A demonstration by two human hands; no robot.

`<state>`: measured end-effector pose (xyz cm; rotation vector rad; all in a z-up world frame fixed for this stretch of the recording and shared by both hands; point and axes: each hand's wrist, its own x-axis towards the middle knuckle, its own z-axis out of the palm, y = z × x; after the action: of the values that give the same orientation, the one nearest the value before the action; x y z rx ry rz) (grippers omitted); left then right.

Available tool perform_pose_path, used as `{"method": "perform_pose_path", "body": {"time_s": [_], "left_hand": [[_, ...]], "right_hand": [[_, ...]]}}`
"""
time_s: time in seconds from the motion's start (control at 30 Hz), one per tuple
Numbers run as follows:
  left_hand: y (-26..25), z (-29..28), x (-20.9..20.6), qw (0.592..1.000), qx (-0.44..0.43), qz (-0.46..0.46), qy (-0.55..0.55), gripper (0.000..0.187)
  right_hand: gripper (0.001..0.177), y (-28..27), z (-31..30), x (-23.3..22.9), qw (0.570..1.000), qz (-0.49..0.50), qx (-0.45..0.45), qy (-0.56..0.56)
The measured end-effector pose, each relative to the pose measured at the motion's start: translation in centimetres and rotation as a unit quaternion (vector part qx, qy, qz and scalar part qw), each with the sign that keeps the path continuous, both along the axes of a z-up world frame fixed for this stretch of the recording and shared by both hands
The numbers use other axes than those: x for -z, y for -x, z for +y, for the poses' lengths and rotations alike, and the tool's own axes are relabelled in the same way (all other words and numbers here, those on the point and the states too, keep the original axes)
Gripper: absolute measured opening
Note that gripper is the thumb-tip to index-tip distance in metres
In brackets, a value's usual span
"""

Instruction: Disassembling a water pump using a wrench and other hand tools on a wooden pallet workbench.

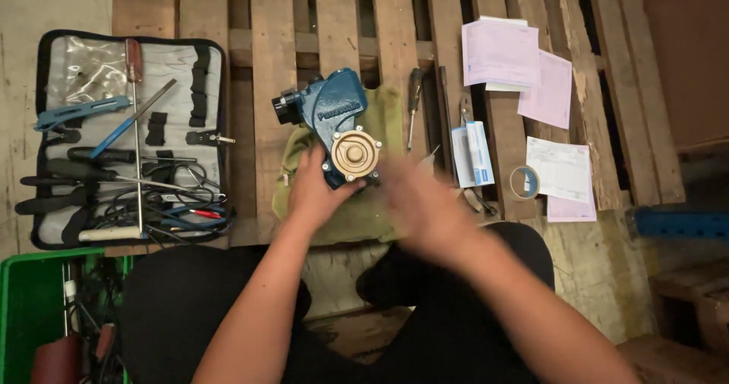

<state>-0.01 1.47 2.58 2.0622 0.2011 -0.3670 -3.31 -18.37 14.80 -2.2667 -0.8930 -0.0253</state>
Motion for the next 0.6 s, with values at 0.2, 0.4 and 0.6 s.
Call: {"method": "perform_pose_path", "body": {"time_s": [0.2, 0.4, 0.6], "left_hand": [[0.3, -0.1, -0.7, 1.0, -0.004, -0.012, -0.015, 0.101], [-0.3, -0.3, -0.1, 1.0, -0.011, 0.003, -0.015, 0.105], [-0.3, 0.0, -0.6, 1.0, -0.021, -0.007, -0.01, 0.105]], "right_hand": [[0.031, -5.7, -11.1, 10.1, 0.864, 0.144, 0.361, -0.32], [0.037, -8.3, -13.0, 15.7, 0.849, 0.035, 0.491, -0.194], [0.033, -10.0, -12.2, 16.3, 0.812, 0.034, 0.576, -0.091]]}}
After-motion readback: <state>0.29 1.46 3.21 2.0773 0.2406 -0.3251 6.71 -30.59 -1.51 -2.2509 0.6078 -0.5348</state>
